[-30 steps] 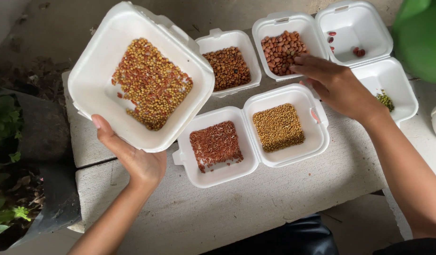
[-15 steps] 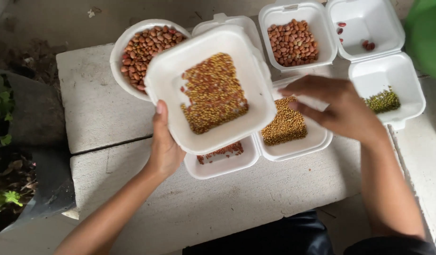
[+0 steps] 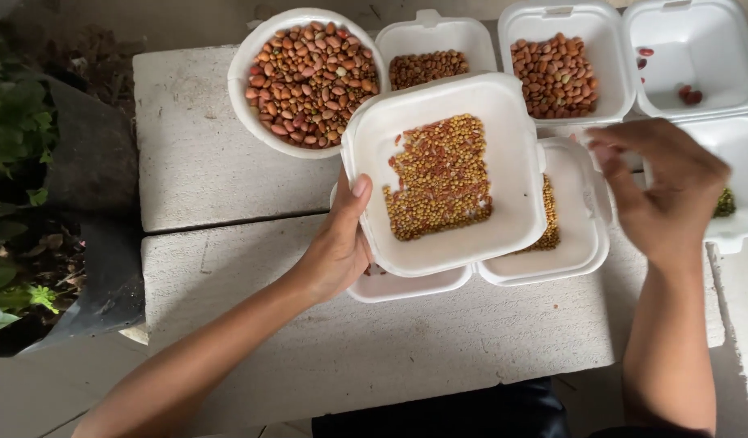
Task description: Sorting various types of seeds into different containers by hand and using a small spoon.
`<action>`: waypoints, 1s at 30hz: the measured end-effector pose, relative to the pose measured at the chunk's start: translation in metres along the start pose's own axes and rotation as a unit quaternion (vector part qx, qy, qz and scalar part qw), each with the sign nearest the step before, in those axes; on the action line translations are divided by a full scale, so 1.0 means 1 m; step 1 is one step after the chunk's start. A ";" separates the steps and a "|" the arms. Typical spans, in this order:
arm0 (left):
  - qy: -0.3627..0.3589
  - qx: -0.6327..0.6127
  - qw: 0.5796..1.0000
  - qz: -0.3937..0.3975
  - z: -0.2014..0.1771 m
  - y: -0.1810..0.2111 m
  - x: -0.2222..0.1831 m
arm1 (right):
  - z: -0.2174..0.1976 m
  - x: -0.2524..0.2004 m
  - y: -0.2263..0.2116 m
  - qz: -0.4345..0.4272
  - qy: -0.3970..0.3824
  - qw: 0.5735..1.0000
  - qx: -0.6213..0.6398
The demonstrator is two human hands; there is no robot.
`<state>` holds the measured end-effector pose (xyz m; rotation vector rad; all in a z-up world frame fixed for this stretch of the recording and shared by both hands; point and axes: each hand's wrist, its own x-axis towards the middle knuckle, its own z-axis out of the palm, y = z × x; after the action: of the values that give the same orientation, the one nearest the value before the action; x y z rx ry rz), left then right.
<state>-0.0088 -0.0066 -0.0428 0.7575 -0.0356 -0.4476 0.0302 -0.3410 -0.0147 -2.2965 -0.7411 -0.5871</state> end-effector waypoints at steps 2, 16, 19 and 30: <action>0.001 0.004 1.000 -0.003 0.000 0.001 -0.001 | -0.008 -0.011 0.013 0.044 0.018 0.998 0.032; 0.022 0.065 0.995 0.068 0.002 -0.009 -0.008 | -0.020 -0.007 0.012 0.315 -0.219 0.912 -0.145; 0.021 0.081 0.994 0.063 0.000 -0.014 -0.009 | -0.016 0.011 -0.004 0.481 -0.316 0.800 -0.168; 0.003 0.056 0.996 0.068 0.003 -0.015 -0.010 | -0.011 -0.004 0.020 0.430 -0.323 0.820 -0.197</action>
<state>-0.0245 -0.0144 -0.0495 0.8613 -0.1075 -0.3148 0.0374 -0.3623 -0.0181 -2.8857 0.2494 0.5417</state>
